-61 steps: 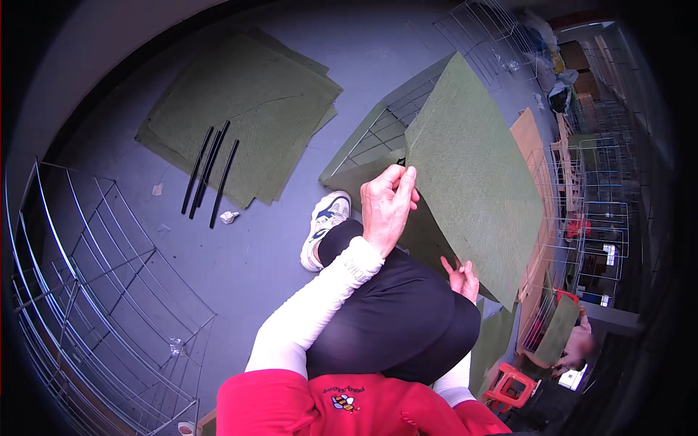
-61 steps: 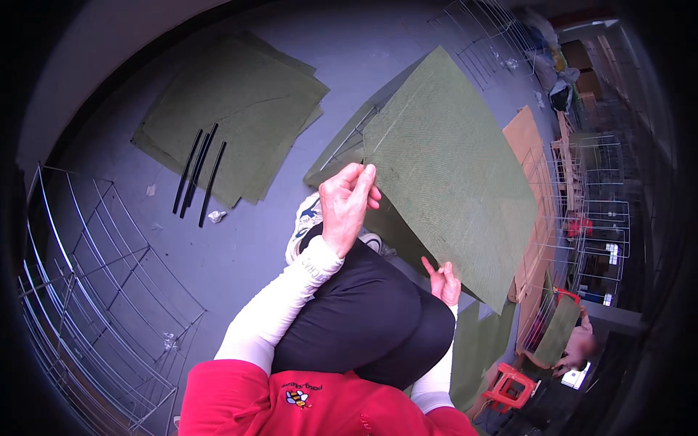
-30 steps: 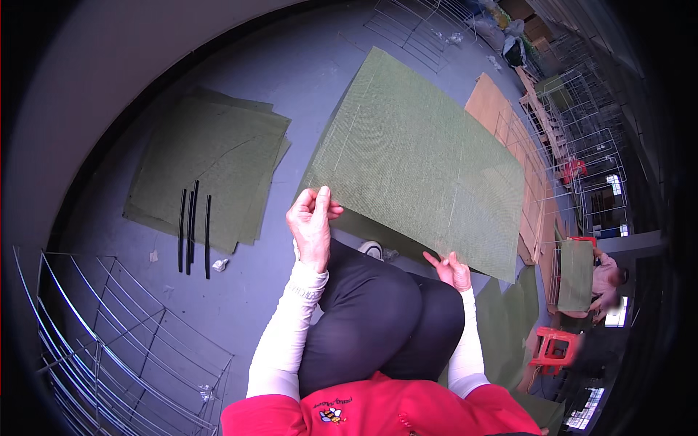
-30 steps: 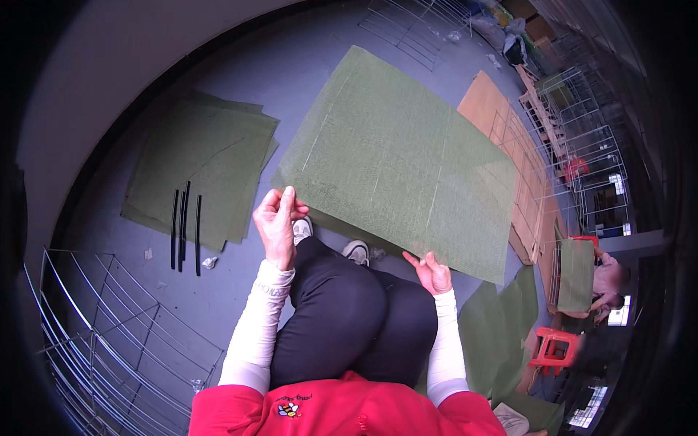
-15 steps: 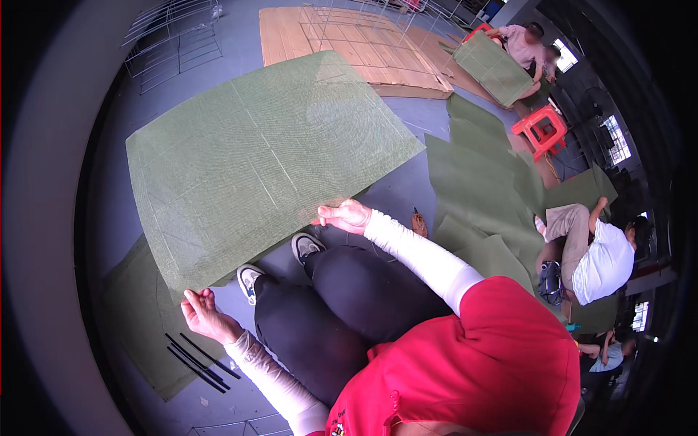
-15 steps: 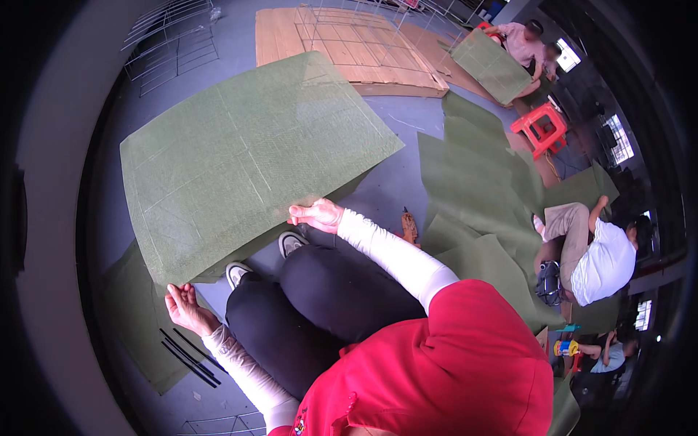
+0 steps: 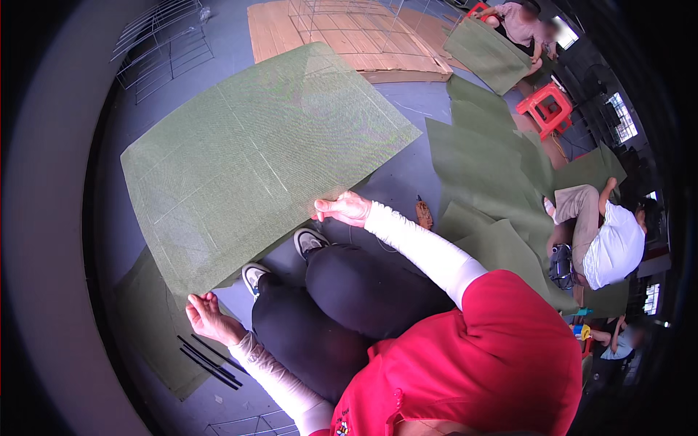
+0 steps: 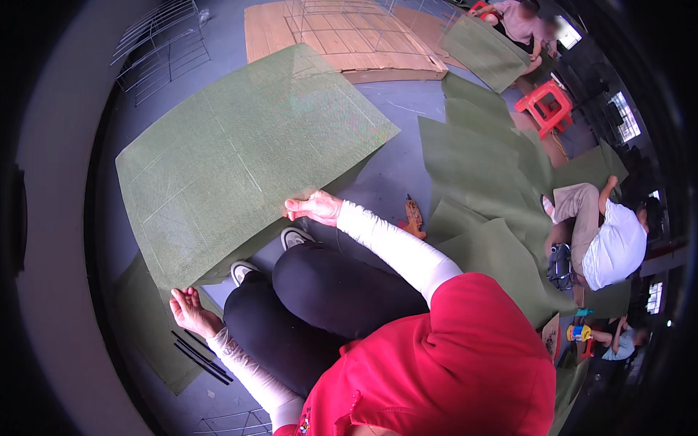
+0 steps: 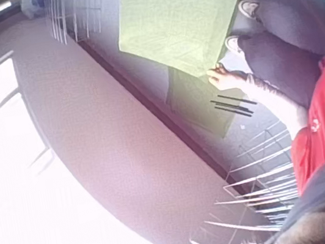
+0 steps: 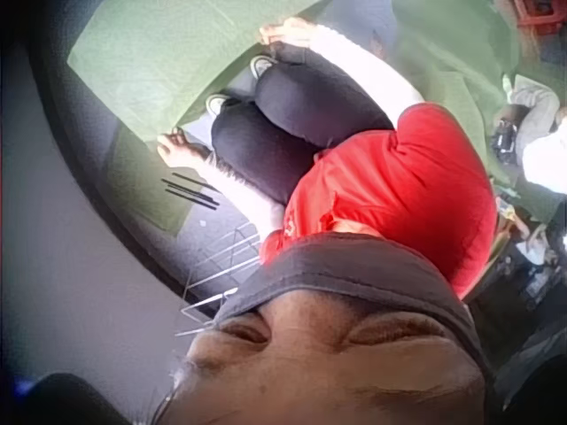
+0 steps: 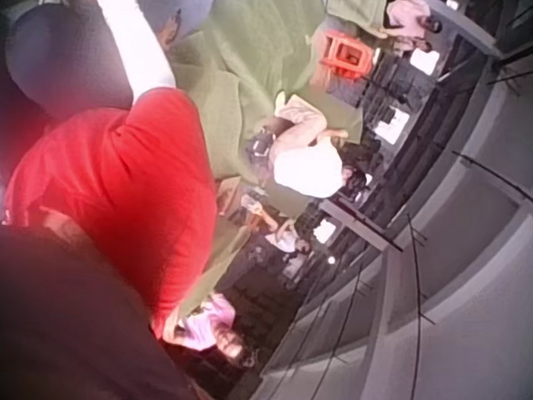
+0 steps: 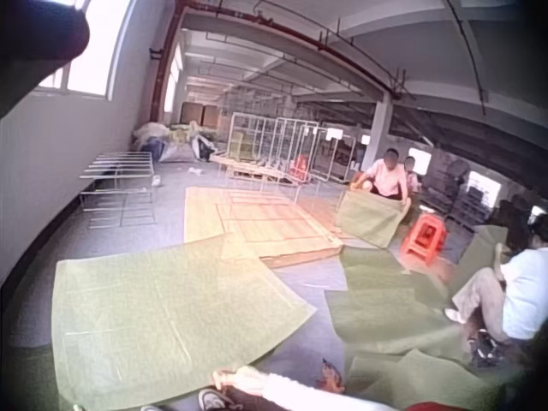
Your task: The recorder is covering a wire frame structure with green fabric, securing it with hot glue.
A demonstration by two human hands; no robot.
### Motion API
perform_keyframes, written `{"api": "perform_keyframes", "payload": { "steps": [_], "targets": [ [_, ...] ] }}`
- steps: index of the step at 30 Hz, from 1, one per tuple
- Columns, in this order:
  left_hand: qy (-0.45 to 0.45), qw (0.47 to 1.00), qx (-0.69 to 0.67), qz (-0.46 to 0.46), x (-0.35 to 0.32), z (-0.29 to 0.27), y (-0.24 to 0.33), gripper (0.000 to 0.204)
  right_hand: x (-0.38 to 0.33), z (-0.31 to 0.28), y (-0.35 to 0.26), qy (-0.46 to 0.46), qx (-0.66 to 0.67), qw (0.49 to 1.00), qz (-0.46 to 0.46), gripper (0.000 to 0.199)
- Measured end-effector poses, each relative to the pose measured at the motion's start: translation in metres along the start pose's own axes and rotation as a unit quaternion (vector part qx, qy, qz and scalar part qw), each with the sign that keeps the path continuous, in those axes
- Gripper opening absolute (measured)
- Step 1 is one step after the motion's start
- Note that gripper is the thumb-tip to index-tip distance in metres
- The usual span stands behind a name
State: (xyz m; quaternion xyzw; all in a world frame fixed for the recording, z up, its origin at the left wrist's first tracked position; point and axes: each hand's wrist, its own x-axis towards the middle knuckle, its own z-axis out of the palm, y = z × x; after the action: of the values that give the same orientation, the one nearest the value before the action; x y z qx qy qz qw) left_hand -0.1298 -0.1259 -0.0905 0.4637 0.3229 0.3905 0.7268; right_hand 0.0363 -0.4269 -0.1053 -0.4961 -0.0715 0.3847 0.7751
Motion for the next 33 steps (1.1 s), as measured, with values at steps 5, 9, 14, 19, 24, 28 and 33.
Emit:
{"api": "perform_keyframes", "payload": {
  "steps": [5, 9, 14, 19, 24, 28, 33],
  "targets": [
    [-0.020, 1.000, -0.004, -0.001, 0.002, 0.001, -0.004, 0.018, 0.000, 0.000, -0.006, 0.018, -0.031, 0.999, 0.009, 0.030],
    [-0.014, 1.000, -0.004, -0.003, 0.000, 0.002, -0.007, 0.019, -0.003, 0.001, -0.008, 0.012, -0.027, 1.000, 0.002, 0.031],
    [0.003, 1.000, 0.011, -0.001, 0.003, -0.010, -0.004, 0.015, 0.006, 0.005, 0.012, 0.005, 0.029, 1.000, -0.004, 0.023],
    [-0.005, 1.000, 0.005, 0.011, -0.001, 0.009, -0.008, 0.018, -0.001, -0.010, 0.003, 0.023, 0.030, 0.999, -0.016, 0.019],
    [0.010, 1.000, 0.011, -0.012, 0.001, 0.002, -0.009, 0.017, 0.005, -0.016, 0.011, 0.004, 0.030, 0.999, -0.018, 0.016],
    [-0.051, 0.998, -0.028, -0.026, 0.009, -0.011, -0.013, 0.014, 0.004, -0.009, 0.011, 0.069, -0.021, 0.997, 0.023, 0.016],
    [0.004, 0.987, -0.141, -0.070, 0.014, -0.004, -0.027, 0.013, 0.010, -0.011, 0.023, 0.078, -0.050, 0.994, -0.056, 0.016]
  ]
}}
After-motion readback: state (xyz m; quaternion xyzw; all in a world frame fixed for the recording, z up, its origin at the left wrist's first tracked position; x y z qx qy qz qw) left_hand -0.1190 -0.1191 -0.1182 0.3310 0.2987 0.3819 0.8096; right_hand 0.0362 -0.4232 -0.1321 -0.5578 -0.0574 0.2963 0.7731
